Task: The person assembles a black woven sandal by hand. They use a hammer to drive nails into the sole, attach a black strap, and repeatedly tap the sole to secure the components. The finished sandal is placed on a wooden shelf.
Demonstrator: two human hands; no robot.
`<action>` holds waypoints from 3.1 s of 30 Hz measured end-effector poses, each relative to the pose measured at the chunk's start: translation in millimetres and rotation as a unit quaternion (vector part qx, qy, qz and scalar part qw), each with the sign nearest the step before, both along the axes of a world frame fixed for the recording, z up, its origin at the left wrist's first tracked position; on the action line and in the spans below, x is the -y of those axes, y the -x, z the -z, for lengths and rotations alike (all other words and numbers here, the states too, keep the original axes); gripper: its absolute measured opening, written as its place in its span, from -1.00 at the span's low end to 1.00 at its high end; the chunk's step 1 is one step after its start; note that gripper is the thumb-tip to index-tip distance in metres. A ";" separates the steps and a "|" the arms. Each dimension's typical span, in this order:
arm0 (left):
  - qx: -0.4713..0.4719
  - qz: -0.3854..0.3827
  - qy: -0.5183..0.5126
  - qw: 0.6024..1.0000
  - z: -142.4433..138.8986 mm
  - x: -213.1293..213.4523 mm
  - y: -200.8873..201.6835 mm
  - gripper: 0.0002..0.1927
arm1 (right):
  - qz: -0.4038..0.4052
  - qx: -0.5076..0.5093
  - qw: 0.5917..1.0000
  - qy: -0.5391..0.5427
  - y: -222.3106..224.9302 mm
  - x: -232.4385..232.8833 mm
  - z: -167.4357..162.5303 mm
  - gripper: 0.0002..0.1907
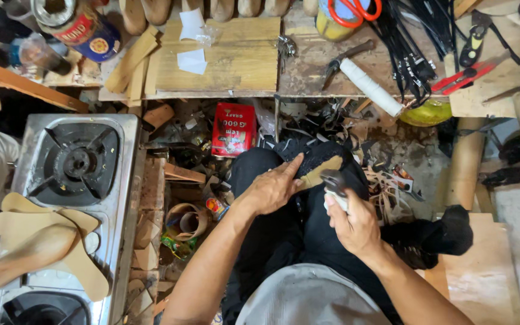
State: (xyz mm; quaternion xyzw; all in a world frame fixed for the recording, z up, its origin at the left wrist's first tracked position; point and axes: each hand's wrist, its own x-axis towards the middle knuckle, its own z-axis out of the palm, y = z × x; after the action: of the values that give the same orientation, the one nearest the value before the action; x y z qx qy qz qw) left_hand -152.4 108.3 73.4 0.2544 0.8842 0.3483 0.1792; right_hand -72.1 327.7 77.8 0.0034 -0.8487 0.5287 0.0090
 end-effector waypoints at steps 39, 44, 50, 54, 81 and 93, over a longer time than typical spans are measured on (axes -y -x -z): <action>-0.086 -0.330 -0.270 0.901 -2.4 88.2 -92.3 -0.59 | -0.148 -0.001 0.966 -0.212 -7.3 91.4 -16.1 -0.74; -0.088 -0.312 -0.270 0.907 -6.9 91.4 -89.8 -0.59 | -0.011 -0.086 0.996 -0.024 -1.1 82.2 -20.9 -0.73; -0.019 -0.296 -0.260 0.919 -25.5 94.3 -90.1 -0.44 | -0.005 0.219 0.974 -0.049 5.4 48.9 -23.5 -0.63; -0.151 -0.219 -0.215 0.940 -38.3 96.4 -95.9 -0.08 | -0.038 0.286 0.957 0.011 -11.4 33.7 -23.0 -0.69; -0.161 -0.169 -0.146 0.962 -50.5 59.5 -108.5 -0.20 | -0.329 -0.026 0.937 -0.116 -30.5 36.8 -84.2 -0.53; 0.019 -0.301 -0.276 0.913 -6.6 107.7 -99.2 -0.20 | -0.109 -0.329 0.934 0.082 58.0 84.1 -159.9 -0.74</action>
State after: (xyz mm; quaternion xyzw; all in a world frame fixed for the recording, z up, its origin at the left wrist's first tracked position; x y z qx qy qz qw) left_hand -53.2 0.6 80.0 0.0094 0.7841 0.6205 0.0052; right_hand -130.1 243.7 237.6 0.2695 -0.7462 0.5634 0.2304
